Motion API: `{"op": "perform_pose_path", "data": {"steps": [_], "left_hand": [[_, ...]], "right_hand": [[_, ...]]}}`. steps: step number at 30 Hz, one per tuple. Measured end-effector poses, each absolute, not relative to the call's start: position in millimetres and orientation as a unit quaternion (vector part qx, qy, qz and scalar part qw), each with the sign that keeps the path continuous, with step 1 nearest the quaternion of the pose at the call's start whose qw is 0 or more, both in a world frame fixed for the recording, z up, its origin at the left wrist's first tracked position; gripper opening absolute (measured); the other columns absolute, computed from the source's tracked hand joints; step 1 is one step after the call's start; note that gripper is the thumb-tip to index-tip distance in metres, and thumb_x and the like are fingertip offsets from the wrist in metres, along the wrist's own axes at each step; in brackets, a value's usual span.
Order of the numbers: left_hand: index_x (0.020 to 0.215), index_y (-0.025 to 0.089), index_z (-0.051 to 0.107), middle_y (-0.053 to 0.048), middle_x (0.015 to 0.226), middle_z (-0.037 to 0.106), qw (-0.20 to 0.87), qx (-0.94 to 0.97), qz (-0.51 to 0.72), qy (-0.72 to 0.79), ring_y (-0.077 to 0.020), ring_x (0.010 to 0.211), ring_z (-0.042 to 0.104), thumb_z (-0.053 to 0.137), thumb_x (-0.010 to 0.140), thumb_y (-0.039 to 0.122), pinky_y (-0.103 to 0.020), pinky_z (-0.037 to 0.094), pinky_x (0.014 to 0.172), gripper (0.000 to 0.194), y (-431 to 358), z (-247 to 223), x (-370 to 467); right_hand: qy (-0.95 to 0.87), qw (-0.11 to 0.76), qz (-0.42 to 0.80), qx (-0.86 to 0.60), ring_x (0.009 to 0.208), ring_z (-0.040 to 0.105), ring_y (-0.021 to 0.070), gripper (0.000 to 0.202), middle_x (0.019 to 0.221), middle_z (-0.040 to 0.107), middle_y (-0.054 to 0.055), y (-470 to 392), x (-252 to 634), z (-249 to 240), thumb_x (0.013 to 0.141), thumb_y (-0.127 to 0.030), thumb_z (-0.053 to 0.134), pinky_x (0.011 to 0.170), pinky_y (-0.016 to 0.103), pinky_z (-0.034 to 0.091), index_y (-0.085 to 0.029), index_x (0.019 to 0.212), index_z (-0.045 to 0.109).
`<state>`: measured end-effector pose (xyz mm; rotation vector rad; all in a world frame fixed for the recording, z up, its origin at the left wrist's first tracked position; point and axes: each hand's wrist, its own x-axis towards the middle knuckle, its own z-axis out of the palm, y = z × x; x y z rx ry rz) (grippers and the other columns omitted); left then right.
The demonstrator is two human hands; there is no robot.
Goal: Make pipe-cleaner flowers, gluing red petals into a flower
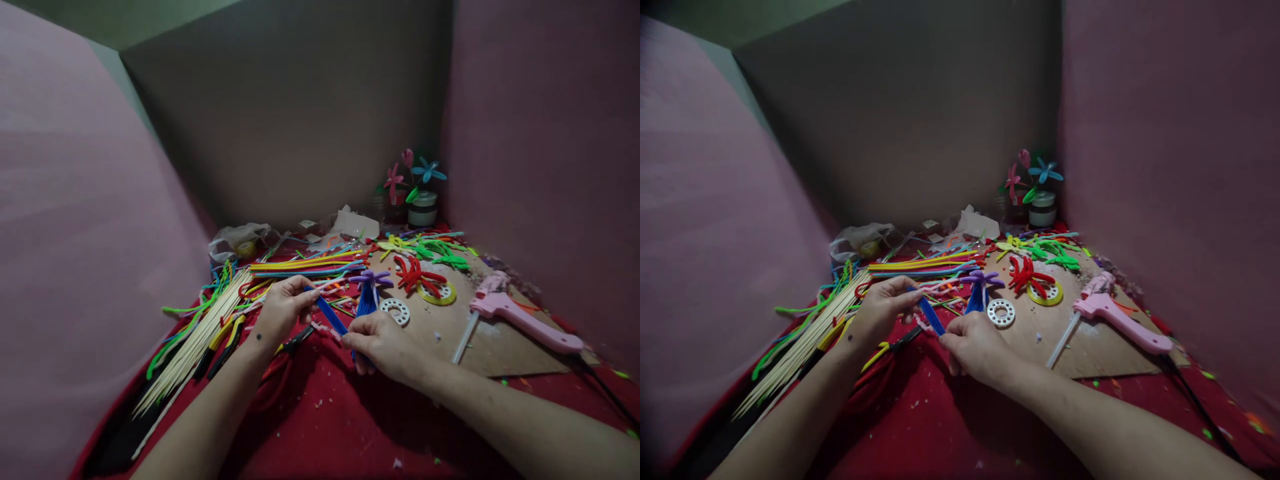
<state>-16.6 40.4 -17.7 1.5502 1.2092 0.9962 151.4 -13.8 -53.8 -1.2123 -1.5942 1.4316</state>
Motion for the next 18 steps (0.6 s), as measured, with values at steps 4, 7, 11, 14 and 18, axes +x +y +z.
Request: {"op": "perform_pose_path", "data": {"steps": [4, 7, 11, 14, 18], "left_hand": [[0.070, 0.016, 0.056, 0.006, 0.050, 0.051, 0.352, 0.679, 0.417, 0.491, -0.0059, 0.039, 0.044, 0.063, 0.070, 0.031, -0.017, 0.034, 0.040, 0.016, 42, -23, -14], [0.068, 0.016, 0.056, 0.006, 0.050, 0.052, 0.335, 0.688, 0.415, 0.493, -0.0063, 0.041, 0.044, 0.063, 0.070, 0.032, -0.017, 0.034, 0.041, 0.017, 45, -26, -15], [0.064, 0.015, 0.054, 0.006, 0.046, 0.050, 0.383, 0.670, 0.393, 0.500, -0.0061, 0.036, 0.042, 0.064, 0.068, 0.031, -0.017, 0.032, 0.037, 0.019, 49, -23, -17], [0.065, 0.015, 0.053, 0.004, 0.048, 0.054, 0.431, 0.651, 0.380, 0.497, -0.0067, 0.035, 0.044, 0.063, 0.069, 0.031, -0.018, 0.032, 0.036, 0.019, 51, -20, -19], [0.068, 0.013, 0.055, 0.002, 0.051, 0.056, 0.452, 0.637, 0.389, 0.488, -0.0070, 0.037, 0.048, 0.064, 0.070, 0.032, -0.018, 0.036, 0.040, 0.020, 53, -22, -21]], "right_hand": [[-0.561, 0.346, 0.597, -0.458, 0.029, 0.038, 0.0058, 0.026, 0.034, 0.049, -0.005, -11, 152, -55, 0.072, -0.019, 0.050, 0.033, 0.018, 0.028, -0.017, 0.046, 0.049], [-0.538, 0.350, 0.615, -0.459, 0.028, 0.037, 0.0054, 0.023, 0.033, 0.049, -0.005, -9, 153, -56, 0.070, -0.018, 0.051, 0.032, 0.018, 0.029, -0.016, 0.048, 0.052], [-0.530, 0.352, 0.622, -0.457, 0.027, 0.036, 0.0055, 0.017, 0.033, 0.050, -0.005, -7, 154, -57, 0.069, -0.019, 0.052, 0.031, 0.018, 0.028, -0.015, 0.052, 0.056], [-0.523, 0.351, 0.625, -0.462, 0.026, 0.036, 0.0053, 0.017, 0.032, 0.050, -0.005, -7, 154, -57, 0.068, -0.018, 0.052, 0.031, 0.017, 0.028, -0.015, 0.053, 0.056], [-0.533, 0.349, 0.610, -0.471, 0.026, 0.035, 0.0048, 0.023, 0.031, 0.048, -0.005, -8, 154, -56, 0.069, -0.018, 0.050, 0.031, 0.017, 0.027, -0.016, 0.046, 0.050]]}}
